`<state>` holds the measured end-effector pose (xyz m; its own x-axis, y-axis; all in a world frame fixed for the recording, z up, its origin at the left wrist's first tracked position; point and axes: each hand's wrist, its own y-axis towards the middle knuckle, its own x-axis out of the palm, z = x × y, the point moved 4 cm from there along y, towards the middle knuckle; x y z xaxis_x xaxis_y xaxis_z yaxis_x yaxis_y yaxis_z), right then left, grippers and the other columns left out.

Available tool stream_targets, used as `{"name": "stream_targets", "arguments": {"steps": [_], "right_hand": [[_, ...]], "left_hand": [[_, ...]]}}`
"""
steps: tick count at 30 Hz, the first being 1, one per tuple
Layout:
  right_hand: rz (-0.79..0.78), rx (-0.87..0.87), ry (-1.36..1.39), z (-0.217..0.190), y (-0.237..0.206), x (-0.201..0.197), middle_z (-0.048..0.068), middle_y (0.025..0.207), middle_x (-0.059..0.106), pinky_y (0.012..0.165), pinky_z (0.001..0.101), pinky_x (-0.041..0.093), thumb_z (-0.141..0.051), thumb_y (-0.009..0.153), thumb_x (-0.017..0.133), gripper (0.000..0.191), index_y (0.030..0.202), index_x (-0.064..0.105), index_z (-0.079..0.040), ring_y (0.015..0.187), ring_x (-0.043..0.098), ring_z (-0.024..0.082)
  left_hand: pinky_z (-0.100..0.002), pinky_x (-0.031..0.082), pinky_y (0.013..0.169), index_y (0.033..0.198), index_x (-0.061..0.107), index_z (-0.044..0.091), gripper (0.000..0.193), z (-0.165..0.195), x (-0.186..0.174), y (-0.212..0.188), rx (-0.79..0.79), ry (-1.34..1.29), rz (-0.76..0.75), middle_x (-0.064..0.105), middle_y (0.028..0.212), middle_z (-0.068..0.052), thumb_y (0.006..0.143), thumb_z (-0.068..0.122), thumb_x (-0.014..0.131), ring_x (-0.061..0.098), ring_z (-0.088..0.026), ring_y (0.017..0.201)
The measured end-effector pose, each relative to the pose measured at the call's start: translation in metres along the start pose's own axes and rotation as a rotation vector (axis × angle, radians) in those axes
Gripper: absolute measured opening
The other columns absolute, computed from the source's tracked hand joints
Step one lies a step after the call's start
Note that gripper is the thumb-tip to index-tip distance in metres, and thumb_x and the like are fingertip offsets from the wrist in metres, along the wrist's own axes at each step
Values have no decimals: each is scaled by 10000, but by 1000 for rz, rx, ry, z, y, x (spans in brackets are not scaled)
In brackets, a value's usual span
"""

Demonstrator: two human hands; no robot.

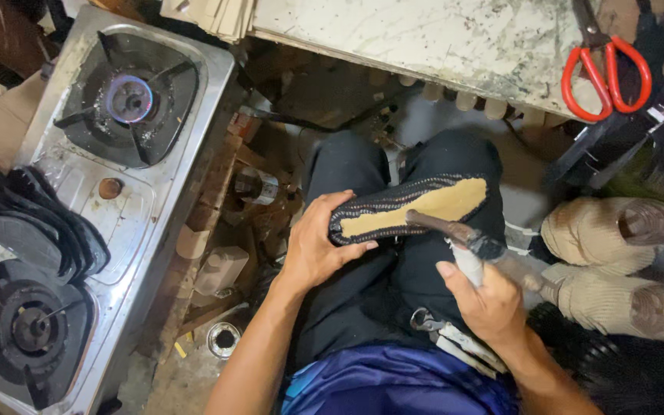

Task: The person sits on the floor holding a black flat shoe on their lap. They heat a metal pressing tool over a gas burner and press it along the shoe's sole edge, repeatedly reheating the tool and turning the shoe to work around the edge.

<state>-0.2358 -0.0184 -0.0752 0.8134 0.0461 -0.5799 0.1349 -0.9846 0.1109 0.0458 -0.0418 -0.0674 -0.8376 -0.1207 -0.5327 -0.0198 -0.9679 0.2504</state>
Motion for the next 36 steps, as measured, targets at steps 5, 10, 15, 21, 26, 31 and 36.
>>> {"name": "stream_targets", "arguments": {"steps": [5, 10, 15, 21, 26, 31, 36], "right_hand": [[49, 145, 109, 2, 9, -6, 52, 733, 666, 573, 291, 510, -202, 939, 712, 320, 1163, 655, 20, 609, 625, 122], [81, 218, 245, 4, 11, -12, 44, 787, 640, 562, 264, 488, -197, 962, 688, 378, 1267, 636, 20, 605, 581, 94], [74, 291, 343, 12, 11, -11, 40, 735, 623, 540, 261, 481, -192, 969, 672, 380, 1275, 614, 26, 577, 576, 93], [100, 305, 368, 16, 9, -12, 35, 716, 611, 541, 256, 481, -194, 974, 660, 375, 1271, 607, 30, 575, 572, 89], [84, 362, 421, 19, 5, -11, 31, 695, 601, 536, 255, 475, -202, 968, 662, 382, 1273, 604, 22, 572, 565, 86], [48, 435, 421, 20, -4, -9, 28, 689, 605, 534, 259, 473, -211, 955, 660, 390, 1271, 602, 11, 572, 574, 90], [56, 435, 438, 20, -6, -9, 36, 707, 602, 543, 263, 482, -207, 964, 651, 372, 1262, 607, 13, 579, 577, 99]], "left_hand": [[-416, 547, 998, 1327, 558, 40, 792, 2, 1, -1, 12, 7, 5, 678, 1267, -166, 675, 271, 943, 680, -359, 1164], [-419, 549, 1000, 1336, 557, 43, 798, 3, 3, -2, 18, 13, 16, 675, 1276, -170, 677, 273, 942, 681, -362, 1166], [-417, 548, 1005, 1337, 547, 44, 809, 3, 7, -2, 22, 38, 17, 671, 1287, -170, 677, 286, 947, 680, -362, 1170], [-409, 553, 1004, 1335, 551, 40, 803, 2, 9, -3, 5, 33, 2, 674, 1289, -171, 680, 283, 946, 685, -357, 1169], [-412, 547, 1016, 1332, 554, 31, 805, 2, 11, -3, 11, 30, 10, 676, 1290, -175, 672, 272, 947, 684, -360, 1180], [-411, 545, 1013, 1331, 556, 33, 812, 3, 11, -2, -6, 29, 11, 677, 1287, -171, 664, 275, 951, 681, -359, 1179], [-410, 539, 1020, 1333, 558, 42, 810, 3, 11, -3, -26, 23, 10, 679, 1295, -163, 663, 272, 950, 679, -356, 1194]]}}
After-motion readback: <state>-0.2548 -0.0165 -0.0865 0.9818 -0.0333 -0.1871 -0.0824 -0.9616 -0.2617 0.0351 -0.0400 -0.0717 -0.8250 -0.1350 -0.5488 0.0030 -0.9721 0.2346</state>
